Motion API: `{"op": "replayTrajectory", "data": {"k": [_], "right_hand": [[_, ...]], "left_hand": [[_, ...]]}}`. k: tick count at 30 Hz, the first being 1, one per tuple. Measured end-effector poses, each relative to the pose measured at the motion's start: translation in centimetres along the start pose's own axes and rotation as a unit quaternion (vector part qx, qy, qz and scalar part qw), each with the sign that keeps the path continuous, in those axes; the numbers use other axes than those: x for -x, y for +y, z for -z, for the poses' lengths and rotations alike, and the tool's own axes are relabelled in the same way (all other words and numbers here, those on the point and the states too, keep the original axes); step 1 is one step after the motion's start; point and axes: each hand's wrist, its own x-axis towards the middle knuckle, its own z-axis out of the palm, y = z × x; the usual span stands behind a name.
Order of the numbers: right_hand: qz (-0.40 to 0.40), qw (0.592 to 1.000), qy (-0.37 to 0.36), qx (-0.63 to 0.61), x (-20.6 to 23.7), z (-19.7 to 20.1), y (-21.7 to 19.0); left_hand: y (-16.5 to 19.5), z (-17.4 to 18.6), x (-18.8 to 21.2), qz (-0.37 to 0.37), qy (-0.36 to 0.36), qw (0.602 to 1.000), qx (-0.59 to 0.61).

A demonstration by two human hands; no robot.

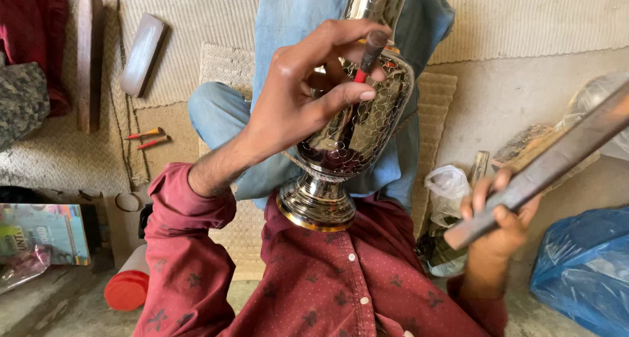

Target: The person sits on the floor holding a brass vase between their legs and decorates its surface by hand. They hold a small punch against the metal and repeatedly strike it with a wooden mallet, repositioning the punch to work pattern after pattern across the vase body.

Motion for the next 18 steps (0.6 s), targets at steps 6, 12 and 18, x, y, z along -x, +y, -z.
{"op": "replayTrajectory", "data": {"k": [6,12,18], "right_hand": [[-0.077,0.982,0.022,0.17,0.5,-5.3,-0.3],[-0.018,0.951,0.022,0.309,0.5,-4.8,0.0],[0.043,0.92,0.055,0.386,-0.1,-4.2,-1.2]], "left_hand": [[0.1,0.0,-1.4,0.019,-0.018,0.999,-0.019],[0.4,0.5,-3.0,-0.13,-0.093,0.986,-0.047],[-0.2,1.0,-4.0,-0.132,-0.191,0.971,-0.05]]}}
